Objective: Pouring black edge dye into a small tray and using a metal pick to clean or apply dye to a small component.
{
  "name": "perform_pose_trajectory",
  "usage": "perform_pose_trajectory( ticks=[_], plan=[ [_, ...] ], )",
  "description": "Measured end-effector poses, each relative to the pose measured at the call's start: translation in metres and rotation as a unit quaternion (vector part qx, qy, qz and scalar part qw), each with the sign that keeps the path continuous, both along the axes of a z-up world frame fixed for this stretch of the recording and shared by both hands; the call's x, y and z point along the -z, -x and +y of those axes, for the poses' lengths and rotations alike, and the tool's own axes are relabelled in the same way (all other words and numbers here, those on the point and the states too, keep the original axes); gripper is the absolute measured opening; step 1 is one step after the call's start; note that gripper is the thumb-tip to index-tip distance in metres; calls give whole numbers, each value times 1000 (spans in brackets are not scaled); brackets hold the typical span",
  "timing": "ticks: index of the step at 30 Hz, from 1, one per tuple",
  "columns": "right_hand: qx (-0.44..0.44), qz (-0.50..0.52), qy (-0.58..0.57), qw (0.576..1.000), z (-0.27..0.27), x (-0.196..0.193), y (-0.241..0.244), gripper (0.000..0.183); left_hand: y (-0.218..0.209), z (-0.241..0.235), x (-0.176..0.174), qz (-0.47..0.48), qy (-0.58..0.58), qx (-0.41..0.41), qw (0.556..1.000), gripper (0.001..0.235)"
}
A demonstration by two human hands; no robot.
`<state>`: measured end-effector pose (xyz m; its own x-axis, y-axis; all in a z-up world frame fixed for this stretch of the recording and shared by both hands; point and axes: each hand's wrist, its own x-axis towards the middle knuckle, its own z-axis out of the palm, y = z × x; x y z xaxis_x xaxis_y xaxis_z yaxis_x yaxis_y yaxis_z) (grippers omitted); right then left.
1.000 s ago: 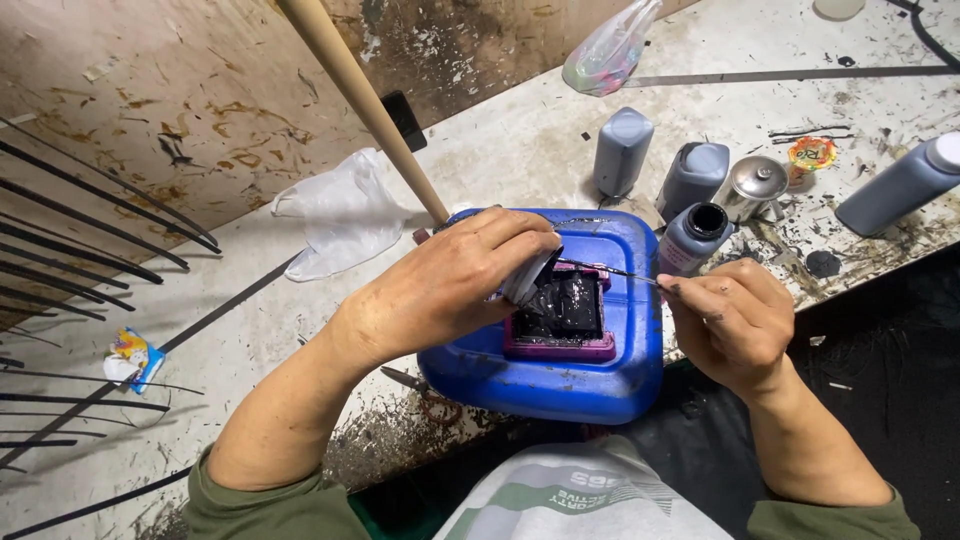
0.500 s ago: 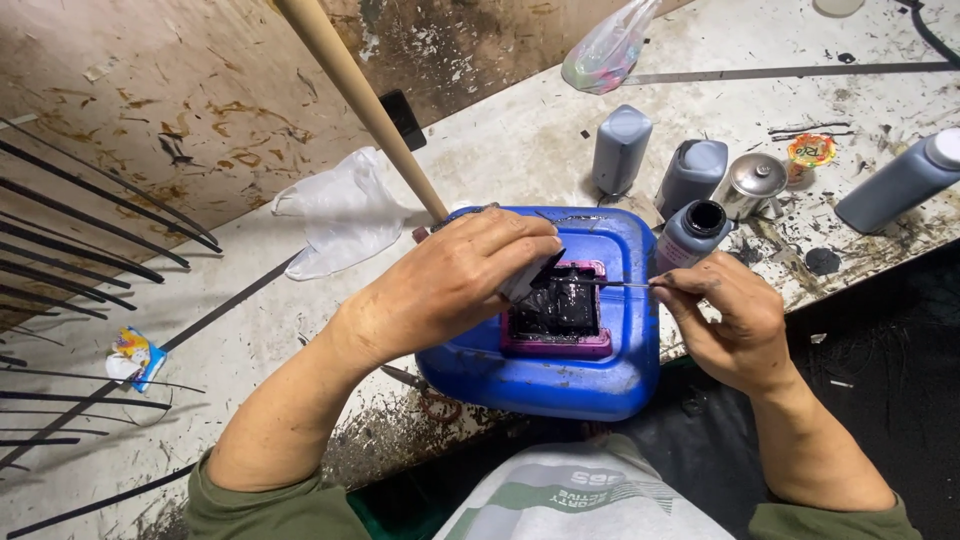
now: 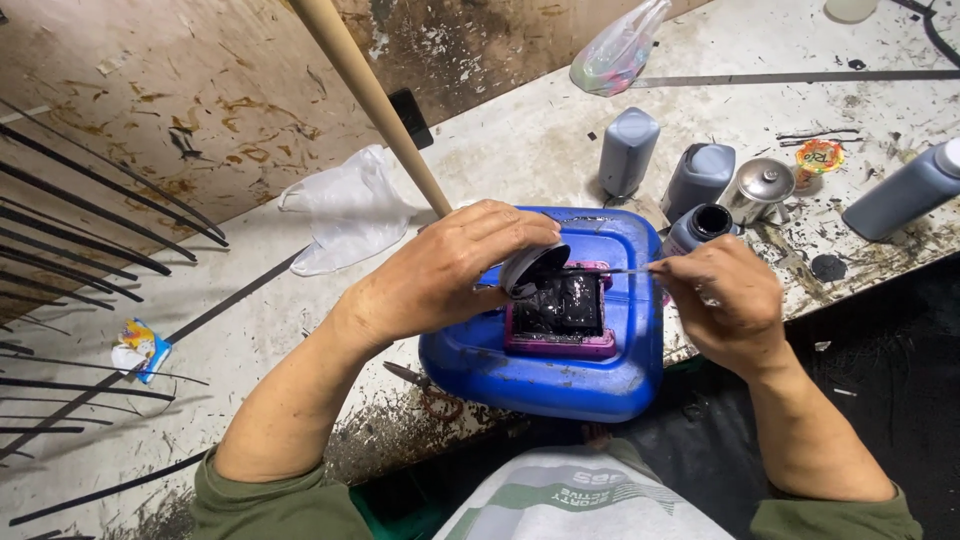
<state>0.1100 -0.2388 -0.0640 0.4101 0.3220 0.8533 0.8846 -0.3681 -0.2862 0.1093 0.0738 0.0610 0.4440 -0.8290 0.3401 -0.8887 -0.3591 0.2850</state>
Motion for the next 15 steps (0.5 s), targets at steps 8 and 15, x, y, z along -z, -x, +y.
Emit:
perform_pose_trajectory(
  ticks=[8,15],
  plan=[
    [23,-34,3,999,2,-4,-1,7,-2,-1,-2,6,4,-1,1000,59],
    [63,-111,-1,992,-6,-1,3,7,-5,-5,8,-53,-24,-18,998,66]
  ],
)
